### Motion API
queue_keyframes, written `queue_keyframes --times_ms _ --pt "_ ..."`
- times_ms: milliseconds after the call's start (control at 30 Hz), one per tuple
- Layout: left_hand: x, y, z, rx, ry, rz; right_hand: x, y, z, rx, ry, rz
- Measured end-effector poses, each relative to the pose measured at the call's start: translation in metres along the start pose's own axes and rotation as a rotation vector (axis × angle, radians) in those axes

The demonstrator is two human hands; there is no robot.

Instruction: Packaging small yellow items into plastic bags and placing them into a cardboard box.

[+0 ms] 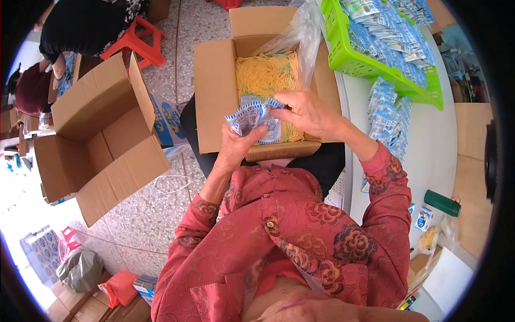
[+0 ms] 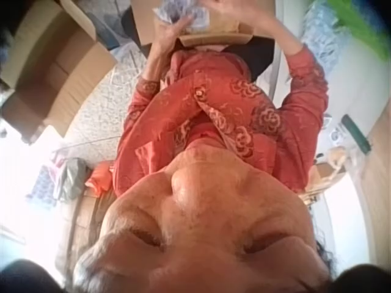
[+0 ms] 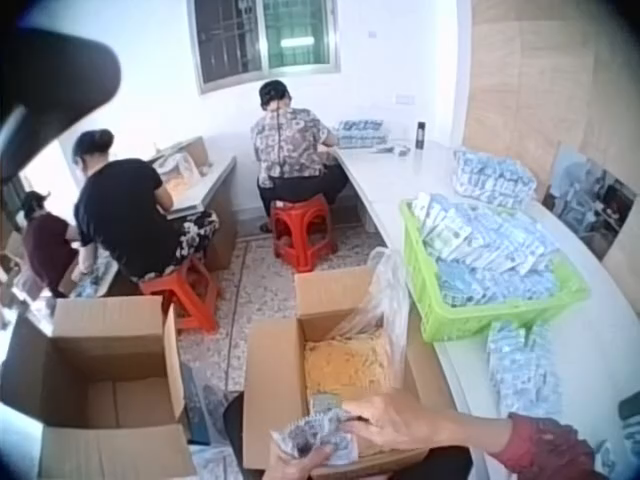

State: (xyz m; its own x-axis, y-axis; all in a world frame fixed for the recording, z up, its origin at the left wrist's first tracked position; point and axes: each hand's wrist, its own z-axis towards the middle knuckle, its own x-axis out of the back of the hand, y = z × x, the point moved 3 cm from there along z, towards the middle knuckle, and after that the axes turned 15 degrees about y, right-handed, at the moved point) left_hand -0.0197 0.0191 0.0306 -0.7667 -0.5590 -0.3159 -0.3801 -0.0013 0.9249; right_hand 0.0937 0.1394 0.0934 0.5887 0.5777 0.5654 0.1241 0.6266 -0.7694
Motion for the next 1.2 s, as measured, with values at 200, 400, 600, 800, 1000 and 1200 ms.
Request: queue_keyframes --times_ms 200,400,600,800,1000,1200 --pt "0.003 -0.002 0.002 0.004 0.038 -0.077 0.004 -0.008 -0.001 -0.088 0.093 0.118" --pt "0.006 -0.006 0.002 0.017 0.125 -0.117 0.018 -0.027 -0.005 0.015 0.198 0.023" --pt "0.005 -0.01 0.003 -0.001 0.139 -0.072 0.005 -0.029 -0.01 0.186 0.284 -0.24" --pt "0.002 -0.004 0.005 -0.015 0.147 -0.091 0.007 -0.028 -0.01 0.205 0.309 -0.276" --pt "-0.001 -0.004 0.002 0.022 0.148 -0.135 0.002 -0.022 -0.011 0.272 0.439 -0.32" --pt "-0.003 -0.005 0.001 0.073 0.152 -0.193 0.002 -0.018 -0.011 0.347 0.455 -0.371"
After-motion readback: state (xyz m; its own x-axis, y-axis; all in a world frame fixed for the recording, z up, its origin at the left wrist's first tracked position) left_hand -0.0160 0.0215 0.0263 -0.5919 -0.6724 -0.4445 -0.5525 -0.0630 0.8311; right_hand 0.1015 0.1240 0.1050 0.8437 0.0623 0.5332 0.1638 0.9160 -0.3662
